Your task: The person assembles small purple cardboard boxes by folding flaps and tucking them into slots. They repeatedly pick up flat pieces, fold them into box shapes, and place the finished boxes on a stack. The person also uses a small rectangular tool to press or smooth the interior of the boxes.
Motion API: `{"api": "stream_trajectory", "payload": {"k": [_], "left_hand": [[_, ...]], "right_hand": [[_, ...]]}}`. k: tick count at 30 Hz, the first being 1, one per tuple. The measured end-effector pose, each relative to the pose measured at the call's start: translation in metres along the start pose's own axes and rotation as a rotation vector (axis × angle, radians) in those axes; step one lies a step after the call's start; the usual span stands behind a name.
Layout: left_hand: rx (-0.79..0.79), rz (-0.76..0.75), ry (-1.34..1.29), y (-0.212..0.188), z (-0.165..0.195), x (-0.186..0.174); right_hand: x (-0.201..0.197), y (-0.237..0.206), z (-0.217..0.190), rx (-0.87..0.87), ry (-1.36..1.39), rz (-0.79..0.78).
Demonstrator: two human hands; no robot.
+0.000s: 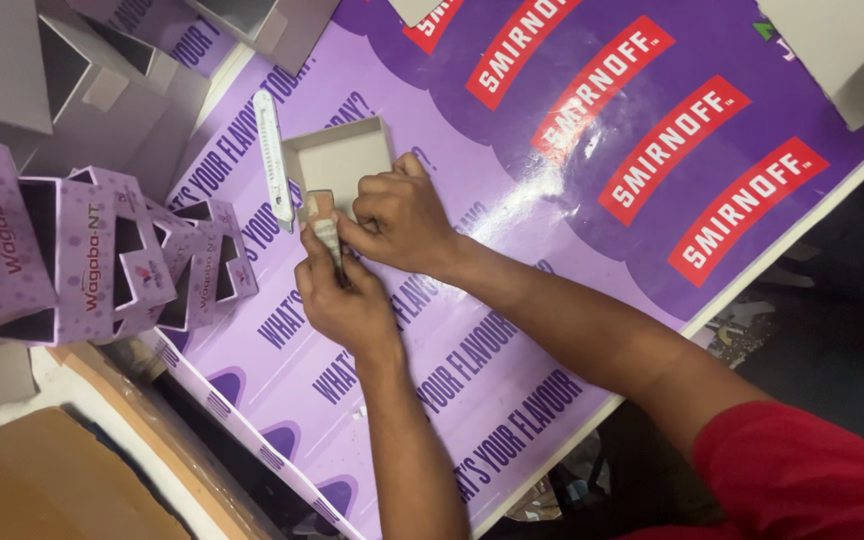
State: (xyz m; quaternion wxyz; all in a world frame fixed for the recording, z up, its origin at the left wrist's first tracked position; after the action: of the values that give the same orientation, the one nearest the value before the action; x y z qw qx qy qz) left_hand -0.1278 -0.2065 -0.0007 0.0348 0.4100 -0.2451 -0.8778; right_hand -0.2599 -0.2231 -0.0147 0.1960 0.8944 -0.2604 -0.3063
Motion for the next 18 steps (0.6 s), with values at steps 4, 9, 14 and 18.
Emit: {"api": "stream_trajectory", "payload": {"k": [4,9,14,18], "left_hand": [[0.009,0.006,-0.006,0.000,0.000,0.000],[0.070,-0.019,-0.055,-0.001,0.008,-0.009],[-0.113,-0.092,-0.093,0.002,0.005,-0.008],[-0.021,-0.050,-0.056,-0.007,-0.004,-0.008]], "right_hand": [[0.003,-0.002,0.002,-0.013,-0.008,-0.002],[-0.002,-0.001,-0.003,-0.039,-0.009,-0.007],[-0.002,0.001,-0.006,-0.033,-0.013,-0.085],[0.001,-0.007,-0.001,-0.047,-0.022,-0.107]]}}
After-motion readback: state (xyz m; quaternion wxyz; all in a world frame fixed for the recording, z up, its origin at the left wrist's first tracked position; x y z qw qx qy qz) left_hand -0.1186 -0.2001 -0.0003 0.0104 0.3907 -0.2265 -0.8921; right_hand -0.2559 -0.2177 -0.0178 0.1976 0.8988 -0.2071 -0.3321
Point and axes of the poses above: each hand's wrist, its own y-axis towards the middle knuckle, its own x-axis out of the palm, z = x × y, the point moved 3 cm from there along y, towards the middle knuckle, and after that the axes turned 8 degrees about x, right-handed, at the moved point
